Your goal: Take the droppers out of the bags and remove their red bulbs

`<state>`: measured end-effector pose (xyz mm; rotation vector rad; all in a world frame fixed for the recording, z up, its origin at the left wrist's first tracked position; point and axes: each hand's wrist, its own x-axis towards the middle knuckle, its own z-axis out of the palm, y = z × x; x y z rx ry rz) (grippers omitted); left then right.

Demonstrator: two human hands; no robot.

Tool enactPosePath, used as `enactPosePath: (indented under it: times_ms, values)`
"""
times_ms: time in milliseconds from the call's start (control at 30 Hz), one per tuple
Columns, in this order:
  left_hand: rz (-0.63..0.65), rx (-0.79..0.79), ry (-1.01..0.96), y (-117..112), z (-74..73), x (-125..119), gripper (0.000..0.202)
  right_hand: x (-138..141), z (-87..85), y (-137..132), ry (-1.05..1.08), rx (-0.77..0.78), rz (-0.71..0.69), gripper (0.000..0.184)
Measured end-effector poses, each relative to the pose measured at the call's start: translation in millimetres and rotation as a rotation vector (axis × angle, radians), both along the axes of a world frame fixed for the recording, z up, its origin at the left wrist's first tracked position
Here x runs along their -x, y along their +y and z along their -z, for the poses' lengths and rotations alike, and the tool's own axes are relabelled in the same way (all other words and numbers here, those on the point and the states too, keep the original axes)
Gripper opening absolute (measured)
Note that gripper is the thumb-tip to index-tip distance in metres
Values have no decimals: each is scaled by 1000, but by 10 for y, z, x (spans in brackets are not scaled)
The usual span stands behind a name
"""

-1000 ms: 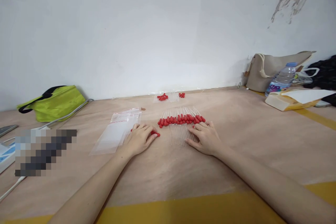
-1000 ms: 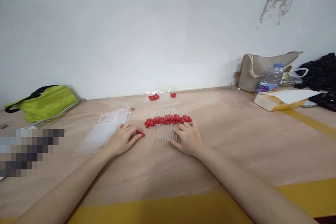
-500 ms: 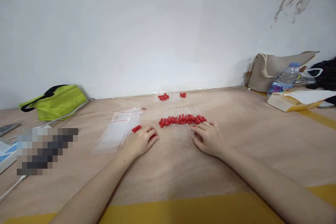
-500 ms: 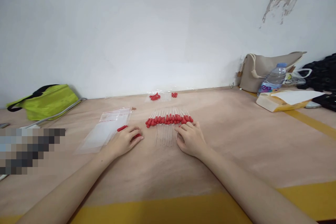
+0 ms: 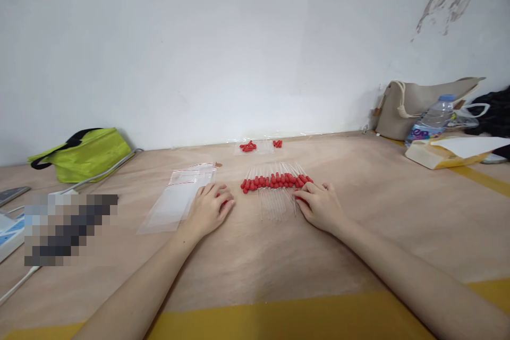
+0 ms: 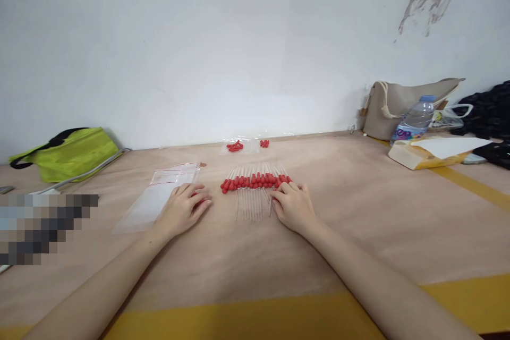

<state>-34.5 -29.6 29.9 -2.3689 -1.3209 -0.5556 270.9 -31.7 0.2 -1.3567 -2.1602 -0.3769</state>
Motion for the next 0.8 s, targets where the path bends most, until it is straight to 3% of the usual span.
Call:
enactPosePath:
  times_ms: [233, 500, 800]
  values:
    - [49, 19, -9, -55, 20, -107, 20, 10, -12, 11, 27, -29, 20, 23]
    - [-69, 27, -186, -36, 6, -204, 19, -52, -44, 10, 179, 47, 54, 22]
    - [-123, 87, -111, 355, -85, -361, 25, -272, 34, 176, 427, 33, 192, 21]
